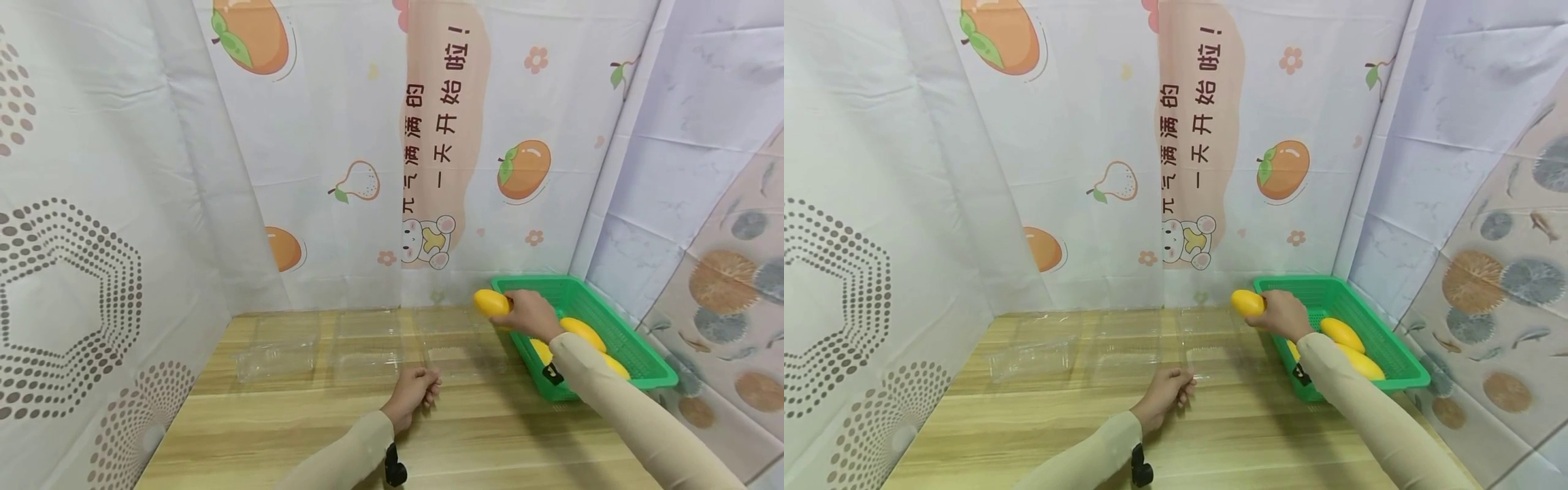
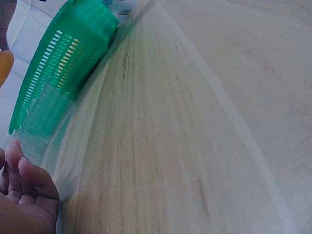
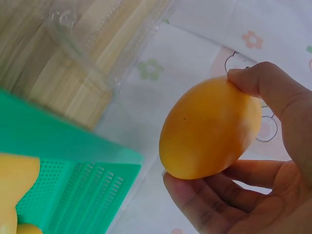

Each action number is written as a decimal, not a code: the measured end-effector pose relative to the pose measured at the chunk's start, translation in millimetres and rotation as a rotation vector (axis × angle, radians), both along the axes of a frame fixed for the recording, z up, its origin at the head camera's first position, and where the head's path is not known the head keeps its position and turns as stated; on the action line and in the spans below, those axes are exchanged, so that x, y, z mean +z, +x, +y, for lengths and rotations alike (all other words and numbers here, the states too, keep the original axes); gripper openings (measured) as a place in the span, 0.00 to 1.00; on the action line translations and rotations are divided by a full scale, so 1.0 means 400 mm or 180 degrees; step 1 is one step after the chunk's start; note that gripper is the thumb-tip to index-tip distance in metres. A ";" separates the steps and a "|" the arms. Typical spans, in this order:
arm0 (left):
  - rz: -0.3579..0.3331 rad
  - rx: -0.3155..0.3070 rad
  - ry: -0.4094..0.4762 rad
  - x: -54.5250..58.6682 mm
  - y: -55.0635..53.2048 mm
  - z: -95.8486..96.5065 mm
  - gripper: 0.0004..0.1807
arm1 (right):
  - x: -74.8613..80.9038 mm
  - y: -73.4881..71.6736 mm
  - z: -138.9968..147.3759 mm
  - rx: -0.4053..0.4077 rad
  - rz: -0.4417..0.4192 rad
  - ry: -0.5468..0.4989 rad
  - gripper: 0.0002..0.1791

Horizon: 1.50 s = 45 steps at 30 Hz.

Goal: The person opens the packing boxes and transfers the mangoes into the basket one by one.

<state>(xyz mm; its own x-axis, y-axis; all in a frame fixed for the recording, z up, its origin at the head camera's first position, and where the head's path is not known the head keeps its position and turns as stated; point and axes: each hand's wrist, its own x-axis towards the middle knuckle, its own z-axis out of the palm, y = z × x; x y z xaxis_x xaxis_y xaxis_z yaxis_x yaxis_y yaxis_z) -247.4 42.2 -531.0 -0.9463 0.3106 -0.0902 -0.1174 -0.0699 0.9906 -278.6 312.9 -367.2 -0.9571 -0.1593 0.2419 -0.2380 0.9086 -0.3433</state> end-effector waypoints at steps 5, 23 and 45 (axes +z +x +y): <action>0.0012 0.0014 -0.0039 -0.008 -0.007 -0.002 0.18 | -0.005 -0.014 0.023 -0.0079 -0.0036 0.0007 0.18; -0.0001 0.0037 -0.0030 -0.001 -0.009 0.001 0.16 | -0.004 -0.033 0.133 -0.0383 -0.0254 -0.0062 0.19; -0.0023 0.0013 -0.0041 0.000 -0.002 0.006 0.18 | -0.039 -0.047 0.254 -0.0534 -0.0394 -0.0033 0.21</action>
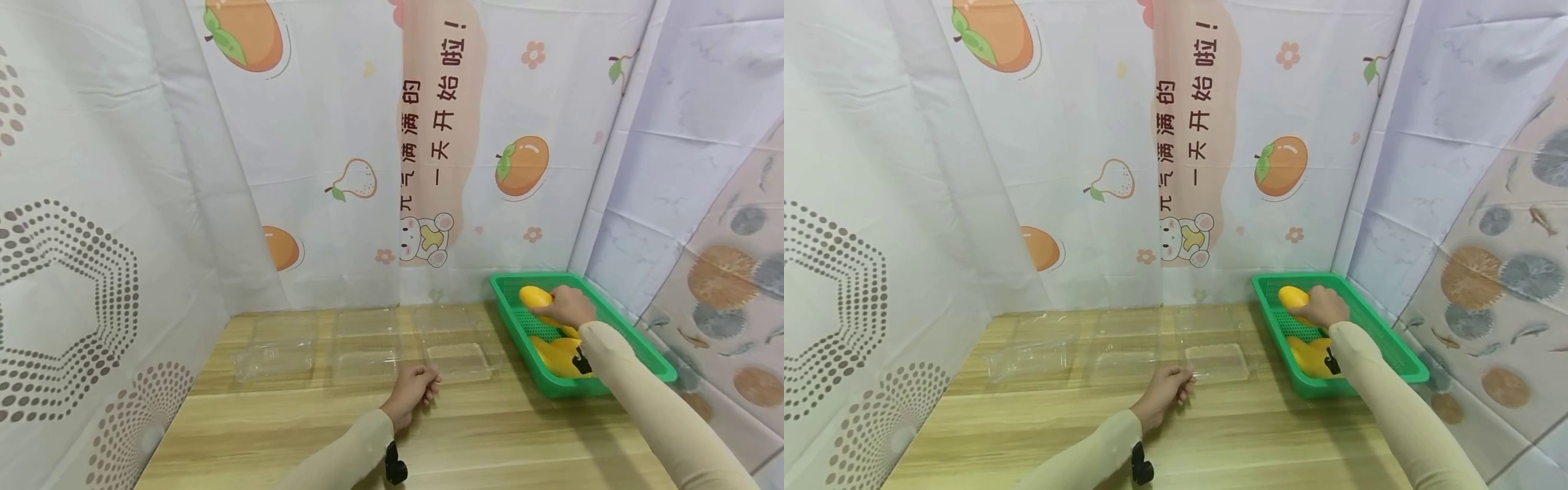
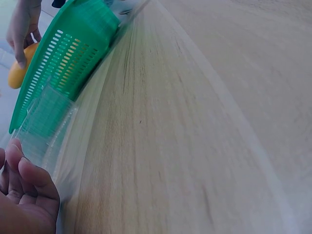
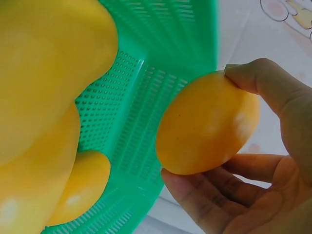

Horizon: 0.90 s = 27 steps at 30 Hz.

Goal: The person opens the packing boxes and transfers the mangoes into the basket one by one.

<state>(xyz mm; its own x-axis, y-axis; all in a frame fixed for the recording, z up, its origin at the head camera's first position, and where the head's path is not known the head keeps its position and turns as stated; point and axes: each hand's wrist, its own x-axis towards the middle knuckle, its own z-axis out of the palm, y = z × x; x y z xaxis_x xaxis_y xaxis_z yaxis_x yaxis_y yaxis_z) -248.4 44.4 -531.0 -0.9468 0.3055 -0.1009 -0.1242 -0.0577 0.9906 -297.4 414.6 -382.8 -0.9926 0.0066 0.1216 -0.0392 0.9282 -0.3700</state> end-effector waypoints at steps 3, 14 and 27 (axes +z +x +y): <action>0.0006 -0.0002 -0.0017 0.004 0.001 -0.002 0.18 | -0.004 -0.003 0.009 -0.0032 -0.0050 0.0007 0.22; 0.0001 -0.0057 0.0010 -0.006 0.005 0.001 0.16 | -0.047 -0.010 0.038 -0.0139 -0.0229 0.0079 0.26; 0.0005 -0.0049 -0.0021 0.002 -0.003 -0.002 0.17 | -0.059 -0.029 0.058 -0.0182 -0.0528 -0.0065 0.27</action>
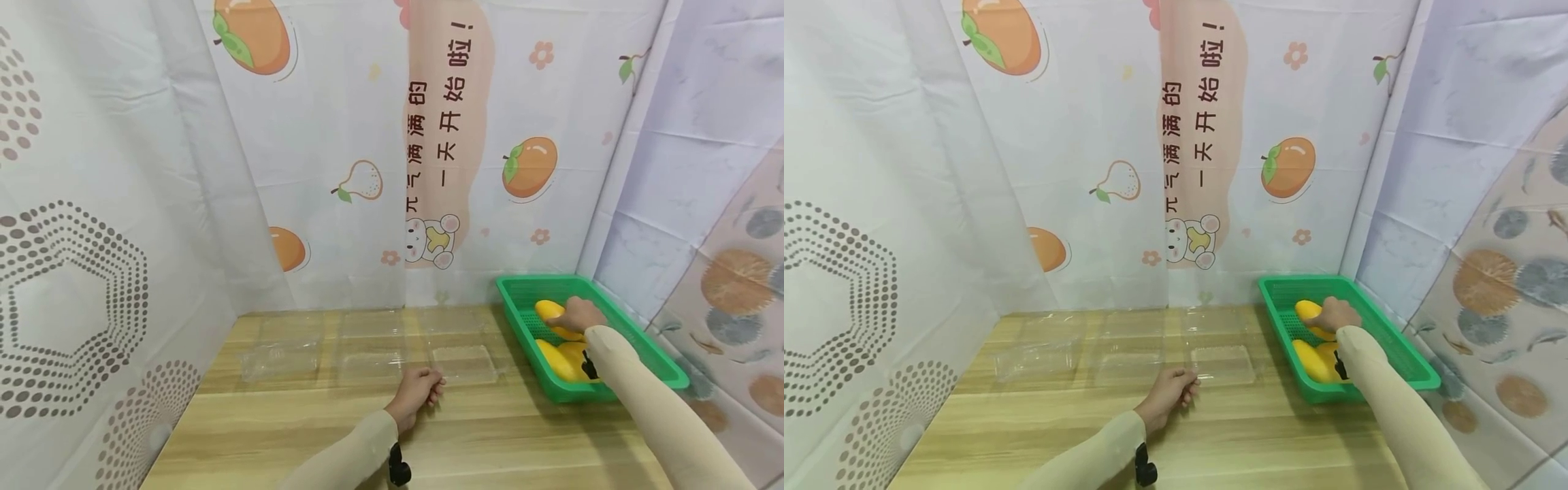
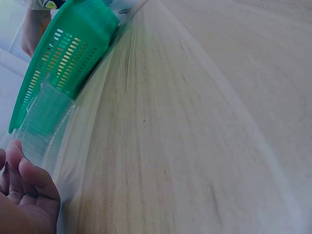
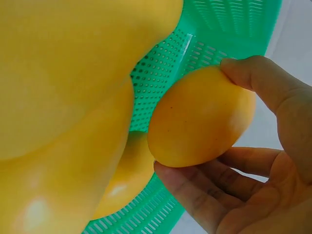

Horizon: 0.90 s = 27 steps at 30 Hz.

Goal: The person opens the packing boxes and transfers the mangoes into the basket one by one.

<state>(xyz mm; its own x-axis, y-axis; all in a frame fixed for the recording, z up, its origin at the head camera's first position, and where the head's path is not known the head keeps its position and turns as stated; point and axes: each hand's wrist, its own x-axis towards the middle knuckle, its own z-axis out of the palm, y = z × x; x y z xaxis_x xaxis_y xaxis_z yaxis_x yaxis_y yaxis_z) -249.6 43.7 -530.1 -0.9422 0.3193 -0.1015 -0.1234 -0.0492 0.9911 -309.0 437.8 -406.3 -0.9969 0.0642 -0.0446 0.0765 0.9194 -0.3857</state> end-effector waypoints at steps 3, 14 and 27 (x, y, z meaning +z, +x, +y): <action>0.0002 0.0007 -0.0004 0.002 -0.001 0.001 0.17 | -0.007 0.000 0.006 -0.0004 -0.0021 0.0028 0.26; -0.0027 0.0015 0.0011 0.007 0.000 0.006 0.14 | -0.032 -0.014 0.027 -0.0002 -0.0081 0.0071 0.24; -0.0010 0.0015 -0.0001 0.005 0.003 0.007 0.15 | -0.067 -0.032 0.042 0.0060 0.0127 0.0239 0.20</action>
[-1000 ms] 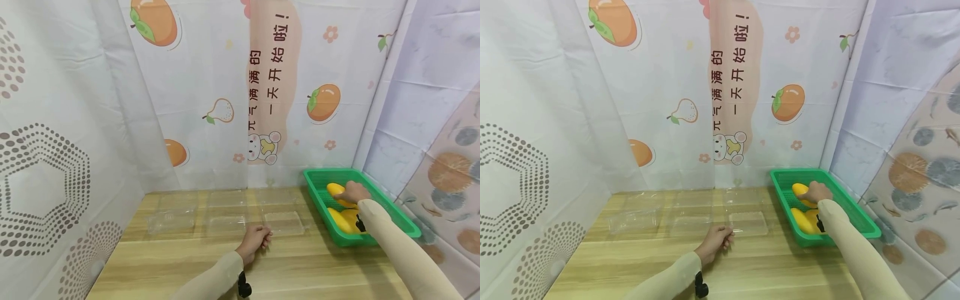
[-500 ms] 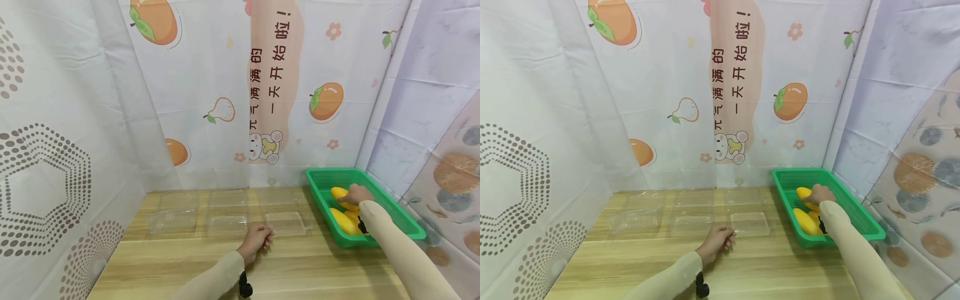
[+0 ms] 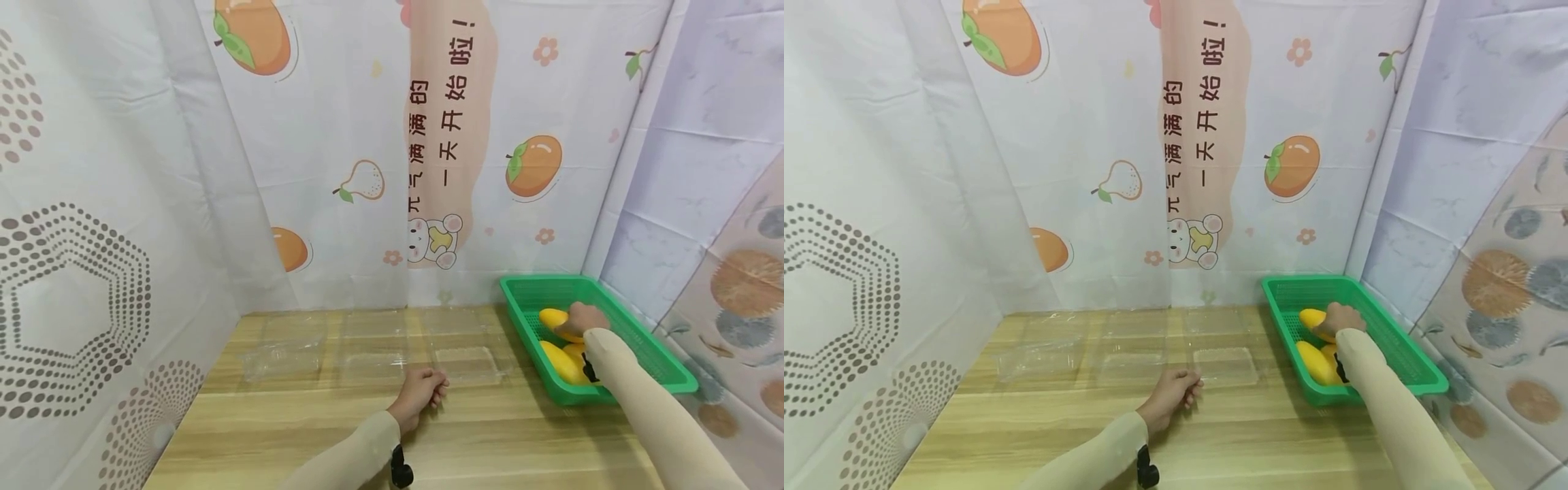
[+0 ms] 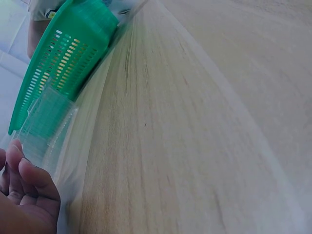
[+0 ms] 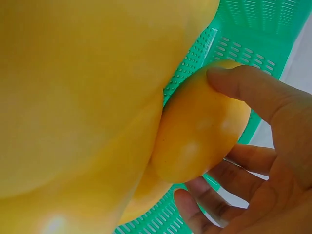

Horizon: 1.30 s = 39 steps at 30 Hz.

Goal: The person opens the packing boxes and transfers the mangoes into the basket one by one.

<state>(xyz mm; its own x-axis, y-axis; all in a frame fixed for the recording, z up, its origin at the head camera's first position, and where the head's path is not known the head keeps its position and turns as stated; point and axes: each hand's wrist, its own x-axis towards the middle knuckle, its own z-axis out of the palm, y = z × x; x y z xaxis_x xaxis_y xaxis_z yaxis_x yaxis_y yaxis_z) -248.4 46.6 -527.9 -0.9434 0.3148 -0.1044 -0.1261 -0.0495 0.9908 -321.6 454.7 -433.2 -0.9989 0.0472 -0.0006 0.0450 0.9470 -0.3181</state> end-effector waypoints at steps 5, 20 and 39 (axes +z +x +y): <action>-0.0009 0.0006 -0.0007 -0.003 0.004 -0.004 0.15 | -0.018 -0.005 -0.004 0.0003 -0.0051 -0.0048 0.16; -0.0026 -0.0038 0.0067 -0.007 -0.001 -0.002 0.14 | -0.015 -0.003 -0.005 0.0068 -0.0189 -0.0168 0.08; 0.0054 -0.0107 -0.0083 0.004 -0.009 -0.026 0.20 | 0.030 -0.009 -0.057 0.0300 -0.0076 -0.0146 0.17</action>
